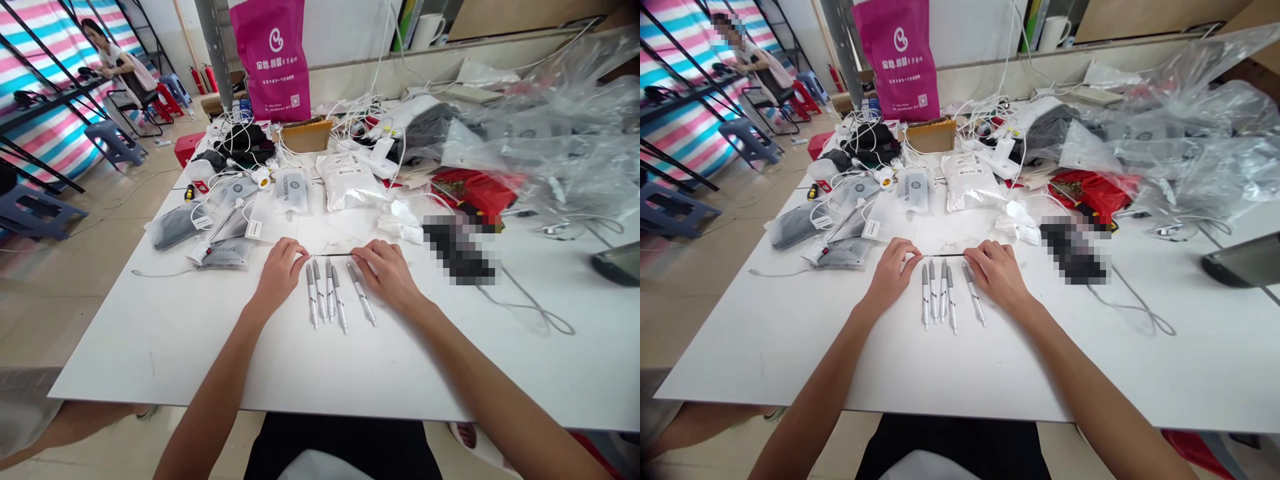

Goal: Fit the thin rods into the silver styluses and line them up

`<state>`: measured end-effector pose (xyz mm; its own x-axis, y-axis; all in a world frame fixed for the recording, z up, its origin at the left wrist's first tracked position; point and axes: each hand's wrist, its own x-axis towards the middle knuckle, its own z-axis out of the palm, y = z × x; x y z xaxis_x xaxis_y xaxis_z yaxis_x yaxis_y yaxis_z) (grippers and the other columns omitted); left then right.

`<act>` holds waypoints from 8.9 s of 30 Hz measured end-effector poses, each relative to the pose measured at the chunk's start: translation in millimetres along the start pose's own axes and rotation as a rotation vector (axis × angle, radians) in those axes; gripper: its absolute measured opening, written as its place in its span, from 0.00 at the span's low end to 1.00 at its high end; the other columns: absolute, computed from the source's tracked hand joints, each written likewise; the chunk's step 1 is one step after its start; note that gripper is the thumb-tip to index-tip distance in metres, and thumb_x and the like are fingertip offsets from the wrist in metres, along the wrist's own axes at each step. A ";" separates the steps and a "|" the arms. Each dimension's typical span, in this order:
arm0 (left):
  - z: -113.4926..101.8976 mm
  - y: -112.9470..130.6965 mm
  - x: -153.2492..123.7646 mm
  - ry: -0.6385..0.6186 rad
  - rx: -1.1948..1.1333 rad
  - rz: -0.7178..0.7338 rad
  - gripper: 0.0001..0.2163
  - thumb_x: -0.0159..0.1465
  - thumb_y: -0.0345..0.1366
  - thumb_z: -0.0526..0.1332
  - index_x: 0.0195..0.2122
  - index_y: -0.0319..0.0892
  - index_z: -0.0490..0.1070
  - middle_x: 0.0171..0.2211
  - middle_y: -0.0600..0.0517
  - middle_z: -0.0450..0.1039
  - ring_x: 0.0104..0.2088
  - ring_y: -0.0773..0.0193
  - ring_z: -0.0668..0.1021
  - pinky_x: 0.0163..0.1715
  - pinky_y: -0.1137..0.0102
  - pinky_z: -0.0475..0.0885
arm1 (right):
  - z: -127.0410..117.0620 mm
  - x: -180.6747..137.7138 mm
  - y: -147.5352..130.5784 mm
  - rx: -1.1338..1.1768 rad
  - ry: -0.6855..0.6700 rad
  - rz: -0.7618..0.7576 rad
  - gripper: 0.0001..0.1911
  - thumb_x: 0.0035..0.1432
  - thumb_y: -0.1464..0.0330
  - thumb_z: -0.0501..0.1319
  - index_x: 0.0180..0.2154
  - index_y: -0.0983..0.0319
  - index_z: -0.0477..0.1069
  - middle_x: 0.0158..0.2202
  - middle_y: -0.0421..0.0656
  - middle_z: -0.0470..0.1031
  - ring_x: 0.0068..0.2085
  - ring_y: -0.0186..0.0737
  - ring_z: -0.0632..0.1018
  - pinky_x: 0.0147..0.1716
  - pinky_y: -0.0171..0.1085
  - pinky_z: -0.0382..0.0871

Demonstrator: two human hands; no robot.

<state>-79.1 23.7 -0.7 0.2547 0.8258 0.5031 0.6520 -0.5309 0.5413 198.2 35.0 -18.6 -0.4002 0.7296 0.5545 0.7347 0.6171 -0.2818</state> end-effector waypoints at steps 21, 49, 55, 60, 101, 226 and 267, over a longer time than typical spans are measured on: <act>-3.7 7.3 -3.6 -0.074 -0.100 -0.116 0.14 0.79 0.38 0.50 0.64 0.48 0.61 0.48 0.48 0.79 0.49 0.60 0.79 0.55 0.61 0.72 | -2.1 0.9 0.0 0.007 0.108 -0.017 0.09 0.74 0.69 0.55 0.48 0.58 0.74 0.37 0.44 0.74 0.39 0.44 0.74 0.41 0.44 0.60; 19.8 21.1 -10.6 -0.201 0.037 0.192 0.11 0.79 0.36 0.51 0.52 0.45 0.72 0.44 0.49 0.83 0.42 0.58 0.79 0.45 0.60 0.71 | 0.7 -2.6 -22.5 0.047 -0.016 -0.193 0.08 0.75 0.68 0.57 0.53 0.58 0.69 0.39 0.45 0.79 0.37 0.43 0.76 0.37 0.42 0.67; 13.3 16.2 -7.3 -0.109 0.086 0.127 0.10 0.78 0.36 0.51 0.47 0.45 0.72 0.40 0.50 0.82 0.40 0.58 0.78 0.44 0.60 0.69 | -7.1 -0.8 -14.7 -0.012 0.026 -0.156 0.07 0.74 0.69 0.57 0.49 0.57 0.73 0.42 0.47 0.80 0.40 0.44 0.78 0.39 0.43 0.68; 10.2 15.6 -6.1 -0.101 0.076 0.123 0.10 0.79 0.36 0.51 0.47 0.45 0.72 0.40 0.50 0.81 0.40 0.58 0.78 0.44 0.60 0.68 | -7.6 -0.3 -12.9 -0.040 0.070 -0.163 0.07 0.73 0.69 0.59 0.49 0.56 0.75 0.42 0.47 0.80 0.38 0.42 0.77 0.38 0.42 0.68; 22.7 16.8 -12.0 -0.041 -0.031 0.273 0.06 0.75 0.35 0.60 0.49 0.44 0.75 0.38 0.51 0.83 0.38 0.62 0.81 0.44 0.63 0.72 | -3.9 -6.6 -26.7 0.349 -0.155 -0.112 0.11 0.76 0.68 0.55 0.56 0.57 0.68 0.46 0.48 0.74 0.39 0.41 0.78 0.38 0.41 0.76; -14.6 15.9 11.8 0.160 -1.404 -0.654 0.08 0.63 0.36 0.73 0.43 0.41 0.83 0.39 0.50 0.80 0.39 0.68 0.79 0.41 0.72 0.74 | -15.2 7.4 14.1 0.804 0.054 0.513 0.16 0.59 0.56 0.73 0.40 0.58 0.74 0.49 0.48 0.79 0.44 0.46 0.84 0.49 0.48 0.79; 16.4 28.7 -0.5 0.017 -1.073 -0.568 0.18 0.60 0.44 0.77 0.29 0.42 0.69 0.26 0.55 0.74 0.26 0.69 0.71 0.31 0.69 0.66 | -14.1 -7.3 -30.8 0.428 -0.251 0.135 0.17 0.76 0.54 0.53 0.42 0.58 0.73 0.25 0.37 0.66 0.25 0.35 0.64 0.28 0.37 0.59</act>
<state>-48.8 11.1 3.5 0.1103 0.9937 0.0172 -0.2566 0.0117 0.9664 186.2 6.6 -3.0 -0.4753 0.8267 0.3011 0.5194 0.5399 -0.6623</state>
